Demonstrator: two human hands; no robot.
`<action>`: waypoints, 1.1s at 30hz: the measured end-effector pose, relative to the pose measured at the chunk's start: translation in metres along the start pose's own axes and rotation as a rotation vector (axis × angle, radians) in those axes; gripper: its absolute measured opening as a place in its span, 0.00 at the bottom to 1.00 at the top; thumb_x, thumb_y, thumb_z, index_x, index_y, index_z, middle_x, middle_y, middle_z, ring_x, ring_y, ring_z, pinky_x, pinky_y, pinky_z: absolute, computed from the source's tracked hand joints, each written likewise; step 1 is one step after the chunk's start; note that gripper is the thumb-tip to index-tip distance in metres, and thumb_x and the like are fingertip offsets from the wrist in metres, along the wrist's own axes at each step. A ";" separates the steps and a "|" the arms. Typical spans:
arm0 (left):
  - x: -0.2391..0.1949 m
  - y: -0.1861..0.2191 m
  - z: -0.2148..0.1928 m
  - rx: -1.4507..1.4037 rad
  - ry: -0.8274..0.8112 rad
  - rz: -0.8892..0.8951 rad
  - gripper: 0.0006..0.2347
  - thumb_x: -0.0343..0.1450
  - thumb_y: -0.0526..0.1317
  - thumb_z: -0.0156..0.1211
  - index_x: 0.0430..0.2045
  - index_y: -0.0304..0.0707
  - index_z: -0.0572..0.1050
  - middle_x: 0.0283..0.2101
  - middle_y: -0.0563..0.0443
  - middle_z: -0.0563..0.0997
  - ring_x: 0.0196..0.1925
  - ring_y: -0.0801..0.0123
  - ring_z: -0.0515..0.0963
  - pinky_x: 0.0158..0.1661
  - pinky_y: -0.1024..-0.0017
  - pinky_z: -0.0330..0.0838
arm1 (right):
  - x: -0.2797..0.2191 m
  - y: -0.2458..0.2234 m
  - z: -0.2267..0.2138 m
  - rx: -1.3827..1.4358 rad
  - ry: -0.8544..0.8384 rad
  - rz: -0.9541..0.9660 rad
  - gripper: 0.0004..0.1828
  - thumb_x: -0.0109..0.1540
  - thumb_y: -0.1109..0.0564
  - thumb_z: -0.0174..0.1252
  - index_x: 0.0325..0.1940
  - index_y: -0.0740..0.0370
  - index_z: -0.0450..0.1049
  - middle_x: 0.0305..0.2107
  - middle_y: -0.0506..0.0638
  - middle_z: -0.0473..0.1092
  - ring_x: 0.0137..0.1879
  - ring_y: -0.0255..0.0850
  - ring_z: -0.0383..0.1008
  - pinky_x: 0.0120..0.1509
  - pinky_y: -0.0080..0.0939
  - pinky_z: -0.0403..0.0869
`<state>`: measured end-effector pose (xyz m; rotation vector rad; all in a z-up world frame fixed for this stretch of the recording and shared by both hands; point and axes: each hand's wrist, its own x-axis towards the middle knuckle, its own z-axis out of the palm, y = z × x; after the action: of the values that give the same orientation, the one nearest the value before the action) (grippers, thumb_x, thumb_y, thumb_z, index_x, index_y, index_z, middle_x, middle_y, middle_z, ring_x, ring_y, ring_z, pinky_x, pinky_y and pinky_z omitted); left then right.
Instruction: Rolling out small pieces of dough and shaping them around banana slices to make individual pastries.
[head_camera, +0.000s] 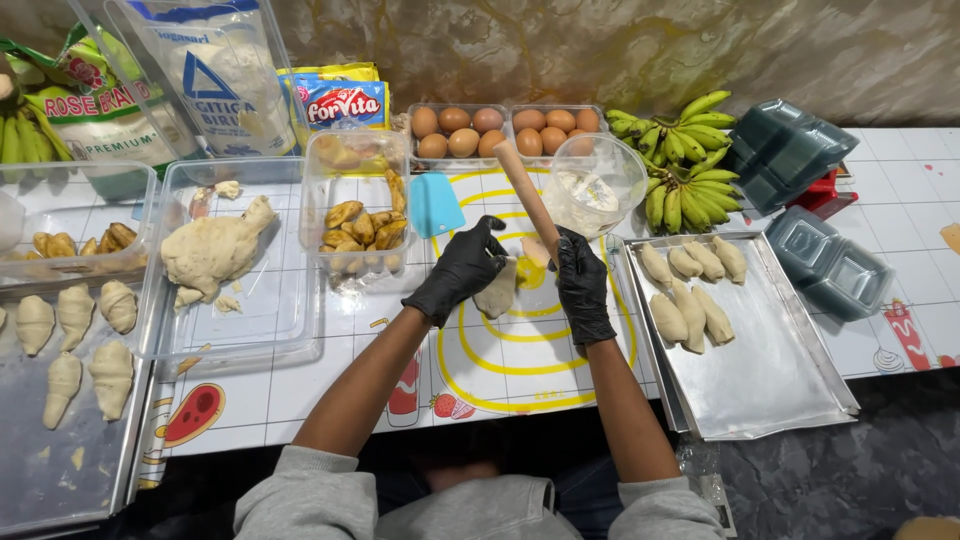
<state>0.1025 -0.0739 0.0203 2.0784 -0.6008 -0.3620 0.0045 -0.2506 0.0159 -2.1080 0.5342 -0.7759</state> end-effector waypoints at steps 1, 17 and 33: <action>-0.002 0.008 -0.004 -0.001 0.003 0.001 0.20 0.66 0.39 0.63 0.54 0.55 0.70 0.35 0.57 0.86 0.42 0.61 0.86 0.48 0.62 0.75 | 0.003 0.005 0.001 0.000 -0.001 -0.003 0.19 0.66 0.40 0.57 0.46 0.55 0.83 0.29 0.61 0.78 0.44 0.57 0.80 0.46 0.50 0.76; -0.003 -0.009 0.015 0.490 0.009 0.258 0.17 0.67 0.41 0.64 0.49 0.37 0.75 0.41 0.42 0.75 0.49 0.46 0.78 0.50 0.55 0.76 | 0.009 0.002 -0.003 -0.007 0.019 -0.037 0.18 0.66 0.42 0.57 0.40 0.57 0.82 0.21 0.56 0.76 0.35 0.54 0.78 0.40 0.44 0.75; -0.034 0.037 0.002 0.059 -0.104 -0.027 0.13 0.71 0.47 0.54 0.40 0.39 0.75 0.43 0.37 0.80 0.54 0.44 0.79 0.57 0.55 0.71 | 0.012 0.016 -0.004 0.089 -0.005 -0.011 0.14 0.68 0.42 0.55 0.37 0.48 0.81 0.16 0.43 0.74 0.27 0.37 0.77 0.37 0.35 0.75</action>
<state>0.0625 -0.0738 0.0513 2.1352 -0.6531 -0.4757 0.0087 -0.2696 0.0096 -2.0317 0.4764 -0.7862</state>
